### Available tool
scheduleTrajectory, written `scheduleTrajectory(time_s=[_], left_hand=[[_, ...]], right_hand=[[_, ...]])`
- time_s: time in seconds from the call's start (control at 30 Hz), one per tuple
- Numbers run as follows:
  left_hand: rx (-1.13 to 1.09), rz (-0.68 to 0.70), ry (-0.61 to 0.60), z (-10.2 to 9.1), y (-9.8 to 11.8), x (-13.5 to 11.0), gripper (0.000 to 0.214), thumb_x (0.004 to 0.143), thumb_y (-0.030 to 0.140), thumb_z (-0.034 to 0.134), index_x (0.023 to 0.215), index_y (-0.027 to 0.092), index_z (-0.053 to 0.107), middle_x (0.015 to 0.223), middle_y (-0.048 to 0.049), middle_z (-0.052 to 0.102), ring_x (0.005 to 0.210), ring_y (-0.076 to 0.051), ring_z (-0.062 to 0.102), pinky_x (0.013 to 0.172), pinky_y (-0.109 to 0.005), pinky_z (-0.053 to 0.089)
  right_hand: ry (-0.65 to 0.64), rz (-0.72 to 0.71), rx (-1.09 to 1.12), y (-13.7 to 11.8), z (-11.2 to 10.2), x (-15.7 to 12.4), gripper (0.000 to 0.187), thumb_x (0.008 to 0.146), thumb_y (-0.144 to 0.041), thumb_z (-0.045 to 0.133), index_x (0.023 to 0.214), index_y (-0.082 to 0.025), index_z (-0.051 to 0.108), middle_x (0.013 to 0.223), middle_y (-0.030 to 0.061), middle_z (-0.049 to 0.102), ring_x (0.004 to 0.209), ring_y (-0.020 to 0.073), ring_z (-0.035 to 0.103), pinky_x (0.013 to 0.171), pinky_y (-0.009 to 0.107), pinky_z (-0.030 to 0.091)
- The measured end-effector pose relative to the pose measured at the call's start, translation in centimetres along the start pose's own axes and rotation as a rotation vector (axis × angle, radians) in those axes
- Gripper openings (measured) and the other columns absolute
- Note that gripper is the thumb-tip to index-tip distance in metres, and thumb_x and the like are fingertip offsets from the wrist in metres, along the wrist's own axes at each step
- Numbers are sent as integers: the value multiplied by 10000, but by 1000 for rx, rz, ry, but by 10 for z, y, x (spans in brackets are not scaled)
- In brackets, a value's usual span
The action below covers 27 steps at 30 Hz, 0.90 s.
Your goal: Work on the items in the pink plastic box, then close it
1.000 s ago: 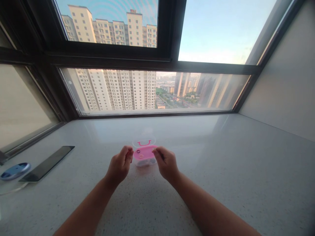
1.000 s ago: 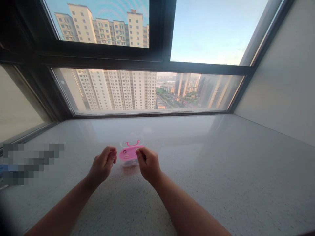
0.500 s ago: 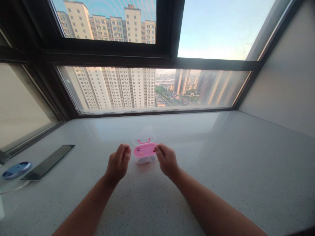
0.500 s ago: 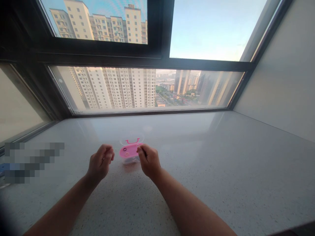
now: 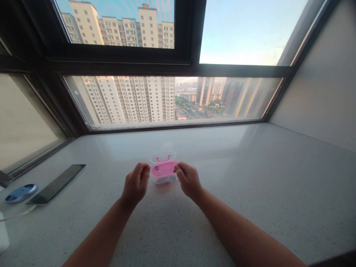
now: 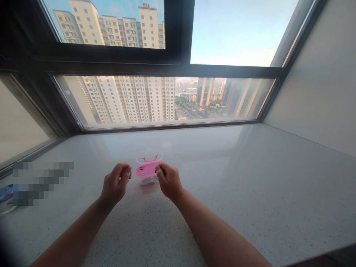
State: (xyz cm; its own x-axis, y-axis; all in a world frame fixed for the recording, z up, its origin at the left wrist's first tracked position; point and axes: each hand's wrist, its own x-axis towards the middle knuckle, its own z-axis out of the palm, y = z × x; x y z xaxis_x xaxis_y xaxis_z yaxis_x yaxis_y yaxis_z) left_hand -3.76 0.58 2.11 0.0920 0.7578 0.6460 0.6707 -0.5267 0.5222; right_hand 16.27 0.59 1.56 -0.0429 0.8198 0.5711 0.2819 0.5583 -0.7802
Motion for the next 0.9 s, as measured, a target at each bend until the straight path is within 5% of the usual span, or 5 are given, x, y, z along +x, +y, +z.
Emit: scheduleTrajectory(time_s=[0.3,0.9], left_hand=[[-6,14,28,2,2,1,89,879,241,442,867,184,509,690,11,588,617,-111,563,626,-215,444],[-40,-30,-31,2,1,1,95,859,256,449,868,185,511,684,19,584,551,-105,524,576,-218,429]], right_hand=[[-31,-10,4,1,2,0,276,880,-295,433,673,-153,547,486,-57,389,457,79,364,483,197,288],[-32,-23,-24,1,0,0,278,873,-299,433,655,-156,532,507,-55,371,484,82,359,491,199,287]])
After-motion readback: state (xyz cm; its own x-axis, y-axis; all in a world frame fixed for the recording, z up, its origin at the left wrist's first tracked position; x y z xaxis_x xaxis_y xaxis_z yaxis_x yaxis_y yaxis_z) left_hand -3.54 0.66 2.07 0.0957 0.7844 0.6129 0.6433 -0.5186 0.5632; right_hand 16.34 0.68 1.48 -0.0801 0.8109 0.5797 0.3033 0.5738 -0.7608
